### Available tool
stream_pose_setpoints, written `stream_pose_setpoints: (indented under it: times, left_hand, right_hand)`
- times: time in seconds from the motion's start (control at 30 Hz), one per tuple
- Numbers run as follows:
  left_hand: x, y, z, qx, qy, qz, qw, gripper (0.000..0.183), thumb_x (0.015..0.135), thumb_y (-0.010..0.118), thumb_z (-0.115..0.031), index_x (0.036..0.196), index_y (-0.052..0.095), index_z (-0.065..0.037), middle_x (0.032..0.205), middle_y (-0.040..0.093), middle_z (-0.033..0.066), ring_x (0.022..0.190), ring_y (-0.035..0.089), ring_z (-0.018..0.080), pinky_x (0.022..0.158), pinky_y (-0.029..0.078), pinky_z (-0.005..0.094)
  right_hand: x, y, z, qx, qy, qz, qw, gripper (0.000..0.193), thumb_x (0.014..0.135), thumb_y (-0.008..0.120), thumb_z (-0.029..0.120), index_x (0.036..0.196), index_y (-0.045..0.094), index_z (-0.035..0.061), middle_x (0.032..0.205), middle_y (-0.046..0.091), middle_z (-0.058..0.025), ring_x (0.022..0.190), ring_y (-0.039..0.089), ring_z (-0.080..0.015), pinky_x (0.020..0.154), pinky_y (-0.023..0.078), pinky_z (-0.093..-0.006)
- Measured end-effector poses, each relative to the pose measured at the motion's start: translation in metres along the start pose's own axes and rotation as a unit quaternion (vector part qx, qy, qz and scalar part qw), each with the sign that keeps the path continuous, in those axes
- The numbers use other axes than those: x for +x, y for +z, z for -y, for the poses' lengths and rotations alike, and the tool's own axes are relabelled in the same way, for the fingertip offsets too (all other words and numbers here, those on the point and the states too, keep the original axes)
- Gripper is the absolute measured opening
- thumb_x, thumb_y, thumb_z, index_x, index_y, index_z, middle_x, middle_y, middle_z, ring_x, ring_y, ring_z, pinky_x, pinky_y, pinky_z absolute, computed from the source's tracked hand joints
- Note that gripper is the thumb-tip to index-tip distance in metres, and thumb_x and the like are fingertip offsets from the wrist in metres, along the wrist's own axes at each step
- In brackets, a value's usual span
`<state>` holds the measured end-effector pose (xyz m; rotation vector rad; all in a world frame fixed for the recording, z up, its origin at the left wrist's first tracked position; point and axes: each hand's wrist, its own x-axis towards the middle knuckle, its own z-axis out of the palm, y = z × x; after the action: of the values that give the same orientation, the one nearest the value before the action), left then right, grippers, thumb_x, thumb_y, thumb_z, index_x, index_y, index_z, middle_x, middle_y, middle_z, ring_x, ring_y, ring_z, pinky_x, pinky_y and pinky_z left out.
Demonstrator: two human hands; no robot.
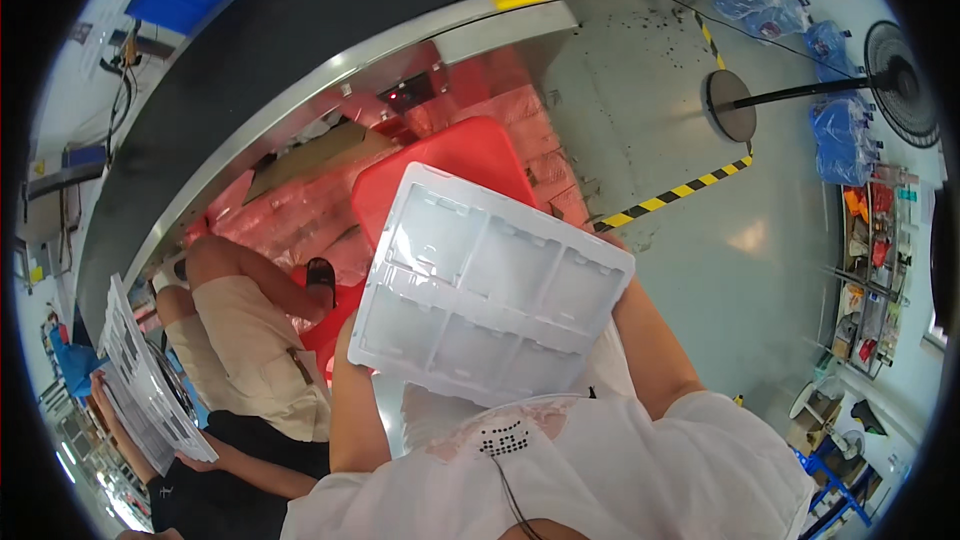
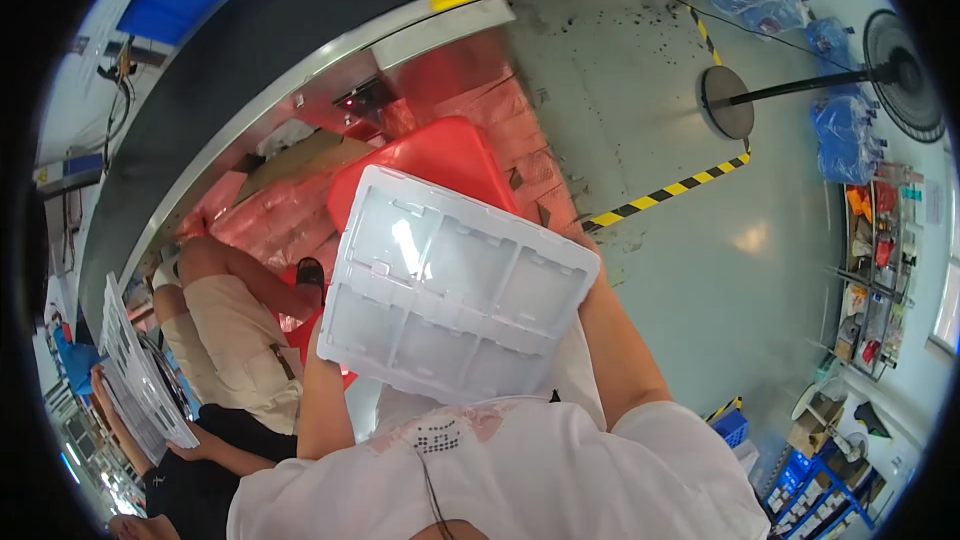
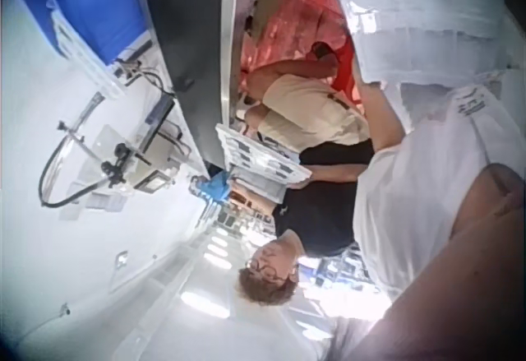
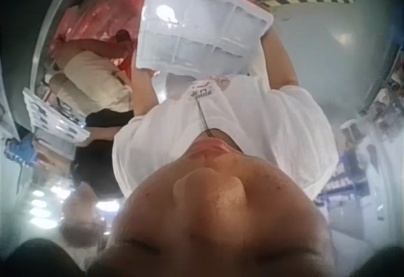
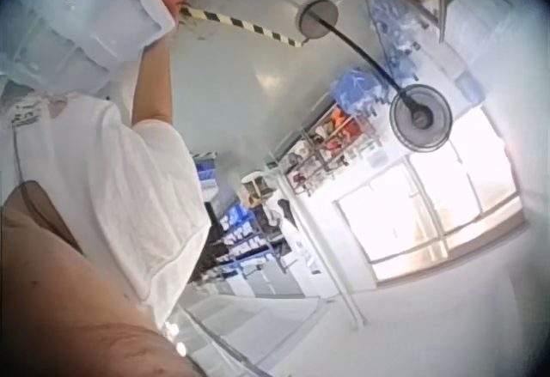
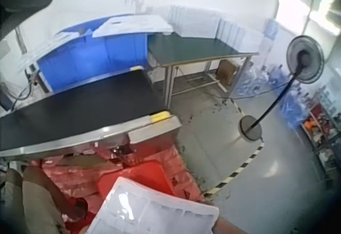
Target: The person sits on a stool and assembles white plastic trays by placing small black rectangular components into designated slots. They handle the trays one at a time, separating them from a stack, inserting the components, and stacking the finished units on a nearby table.
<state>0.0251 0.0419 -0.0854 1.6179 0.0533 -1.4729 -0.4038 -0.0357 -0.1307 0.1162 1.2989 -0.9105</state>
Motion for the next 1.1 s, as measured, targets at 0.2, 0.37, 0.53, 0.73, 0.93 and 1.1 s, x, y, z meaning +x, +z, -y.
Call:
stream_pose_setpoints:
  times: [0.2, 0.37, 0.53, 0.73, 0.93, 1.1]
  left_hand:
    - [-0.048, 0.110, 0.006, 0.068, -0.027, 0.112, 0.991, 0.038, 0.095, 0.044, -0.036, 0.108, 0.060, -0.004, 0.096, 0.067, 0.0080, 0.083, 0.065, 0.0169, 0.071, 0.053, 0.0294]
    - [-0.105, 0.236, 0.042, 0.131, -0.066, 0.220, 0.965, 0.038, 0.096, 0.045, -0.036, 0.110, 0.060, -0.004, 0.098, 0.067, 0.0082, 0.085, 0.065, 0.0169, 0.073, 0.053, 0.0293]
    - [-0.179, 0.330, 0.079, 0.195, -0.135, 0.300, 0.924, 0.038, 0.096, 0.045, -0.035, 0.111, 0.060, -0.004, 0.100, 0.067, 0.0083, 0.087, 0.065, 0.0169, 0.075, 0.053, 0.0293]
    - [-0.179, 0.389, 0.126, 0.271, -0.263, 0.436, 0.817, 0.037, 0.095, 0.048, -0.029, 0.119, 0.058, -0.002, 0.108, 0.065, 0.0081, 0.096, 0.063, 0.0166, 0.085, 0.049, 0.0297]
    - [-0.168, 0.453, 0.158, 0.324, -0.248, 0.420, 0.811, 0.033, 0.096, 0.049, -0.027, 0.111, 0.062, -0.001, 0.104, 0.066, 0.0079, 0.091, 0.064, 0.0154, 0.081, 0.050, 0.0286]
    - [-0.138, 0.501, 0.155, 0.323, -0.216, 0.465, 0.796, 0.031, 0.095, 0.051, -0.025, 0.104, 0.064, 0.001, 0.099, 0.067, 0.0103, 0.087, 0.065, 0.0189, 0.078, 0.052, 0.0334]
  right_hand:
    - [-0.066, -0.064, 0.089, -0.043, -0.096, -0.032, 0.994, 0.035, 0.089, 0.047, 0.027, 0.109, 0.059, 0.0012, 0.100, 0.064, -0.0145, 0.088, 0.063, -0.0262, 0.079, 0.053, -0.0406]
    - [-0.133, -0.155, 0.192, -0.060, -0.164, -0.062, 0.983, 0.036, 0.089, 0.046, 0.029, 0.111, 0.058, 0.0016, 0.102, 0.063, -0.0147, 0.090, 0.062, -0.0267, 0.081, 0.052, -0.0417]
    - [-0.215, -0.251, 0.231, -0.037, -0.203, -0.126, 0.970, 0.038, 0.089, 0.046, 0.030, 0.112, 0.056, 0.0021, 0.105, 0.061, -0.0148, 0.092, 0.061, -0.0272, 0.082, 0.050, -0.0427]
    - [-0.287, -0.334, 0.205, 0.060, -0.228, -0.239, 0.942, 0.039, 0.089, 0.045, 0.031, 0.114, 0.055, 0.0026, 0.107, 0.059, -0.0150, 0.094, 0.059, -0.0278, 0.083, 0.049, -0.0440]
    - [-0.323, -0.345, 0.192, 0.113, -0.261, -0.303, 0.909, 0.041, 0.089, 0.045, 0.032, 0.116, 0.053, 0.0031, 0.110, 0.057, -0.0152, 0.097, 0.058, -0.0284, 0.084, 0.048, -0.0452]
    - [-0.333, -0.311, 0.219, 0.116, -0.306, -0.293, 0.899, 0.042, 0.089, 0.044, 0.033, 0.118, 0.051, 0.0035, 0.112, 0.056, -0.0154, 0.099, 0.057, -0.0288, 0.086, 0.047, -0.0463]
